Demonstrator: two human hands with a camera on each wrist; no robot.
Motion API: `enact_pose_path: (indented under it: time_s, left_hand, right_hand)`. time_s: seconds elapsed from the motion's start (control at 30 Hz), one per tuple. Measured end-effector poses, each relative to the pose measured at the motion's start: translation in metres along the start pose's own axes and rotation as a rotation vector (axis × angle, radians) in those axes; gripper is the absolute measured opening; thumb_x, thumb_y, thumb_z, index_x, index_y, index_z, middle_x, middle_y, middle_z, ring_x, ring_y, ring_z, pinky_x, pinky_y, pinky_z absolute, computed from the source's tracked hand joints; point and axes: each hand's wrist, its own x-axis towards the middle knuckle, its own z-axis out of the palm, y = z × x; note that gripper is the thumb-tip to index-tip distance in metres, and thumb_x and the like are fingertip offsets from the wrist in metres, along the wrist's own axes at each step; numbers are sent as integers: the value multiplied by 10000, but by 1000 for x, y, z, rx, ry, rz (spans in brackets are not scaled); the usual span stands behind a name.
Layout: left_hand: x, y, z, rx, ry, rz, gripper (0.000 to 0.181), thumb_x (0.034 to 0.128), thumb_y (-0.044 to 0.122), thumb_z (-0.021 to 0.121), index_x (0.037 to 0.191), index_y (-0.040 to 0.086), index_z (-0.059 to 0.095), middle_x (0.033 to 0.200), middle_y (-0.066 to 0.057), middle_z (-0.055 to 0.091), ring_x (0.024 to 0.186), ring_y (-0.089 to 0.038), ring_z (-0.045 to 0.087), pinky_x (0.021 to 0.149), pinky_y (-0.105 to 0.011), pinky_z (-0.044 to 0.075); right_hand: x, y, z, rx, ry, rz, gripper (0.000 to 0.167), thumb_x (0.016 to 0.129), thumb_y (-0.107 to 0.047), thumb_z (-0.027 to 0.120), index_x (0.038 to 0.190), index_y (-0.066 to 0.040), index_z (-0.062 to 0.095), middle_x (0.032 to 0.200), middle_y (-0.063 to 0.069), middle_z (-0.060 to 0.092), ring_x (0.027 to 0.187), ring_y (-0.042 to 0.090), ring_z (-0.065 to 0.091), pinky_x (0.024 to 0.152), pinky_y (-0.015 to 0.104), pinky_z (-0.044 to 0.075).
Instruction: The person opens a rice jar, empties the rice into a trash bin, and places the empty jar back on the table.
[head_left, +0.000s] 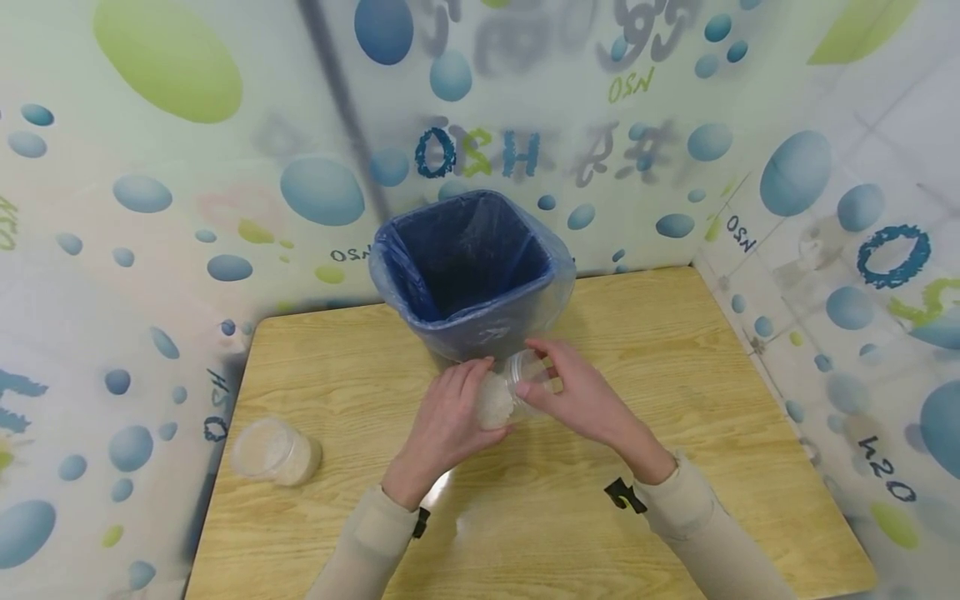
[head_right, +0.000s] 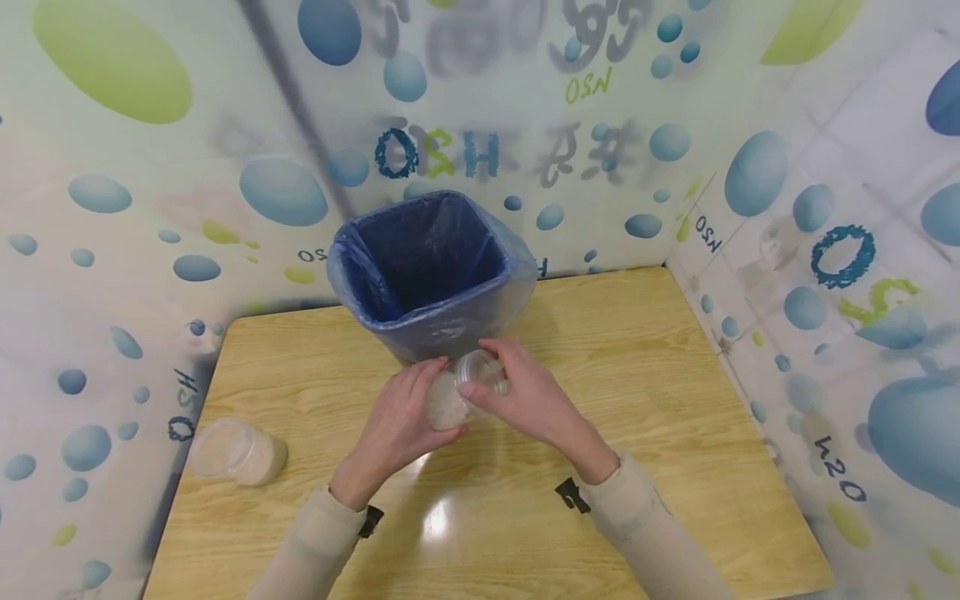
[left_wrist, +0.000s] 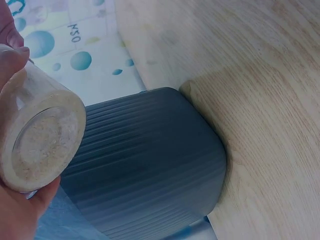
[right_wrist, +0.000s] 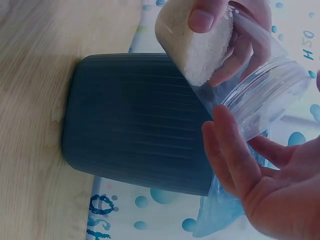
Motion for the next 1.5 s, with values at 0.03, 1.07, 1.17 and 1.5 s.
enact_pose_path:
  time_s: [0.03, 1.07, 1.17, 1.5]
  left_hand:
    - [0, 0, 0, 7, 1, 2, 973, 628, 434, 951, 1391, 3, 527, 1269, -142, 630, 1108, -325, 621, 911, -484, 544]
    - [-2, -3, 0, -86, -39, -33, 976, 622, 437, 963, 1377, -1, 526, 1270, -152, 642, 1138, -335, 628, 931, -504, 541]
    - [-1, -4, 0, -78, -28, -19, 971, 625, 435, 957, 1380, -1, 530, 1271, -151, 639, 1132, -334, 625, 933, -501, 536]
    - [2, -2, -2, 13, -40, 2, 951, 661, 478, 935, 1394, 23, 534, 1283, -131, 633, 1124, -325, 627, 895, -488, 551]
  right_hand:
    - [0, 0, 1, -7, 4, 11, 783, 966, -518, 665, 1547, -57, 413, 1478, 167, 500, 1150, 307, 639, 825, 381, 591]
    - [-1, 2, -7, -2, -56, -183, 785, 915, -347, 768, 1579, -135, 407, 1570, 86, 432, 1330, 309, 505, 936, 466, 558]
    - [-1, 1, -5, 15, -10, -102, 722, 984, -415, 678, 1582, -128, 394, 1528, 115, 473, 1245, 322, 575, 881, 445, 585]
    - [0, 0, 5, -12, 14, 7, 752, 951, -472, 693, 1537, -73, 441, 1463, 129, 530, 1101, 273, 652, 836, 415, 590]
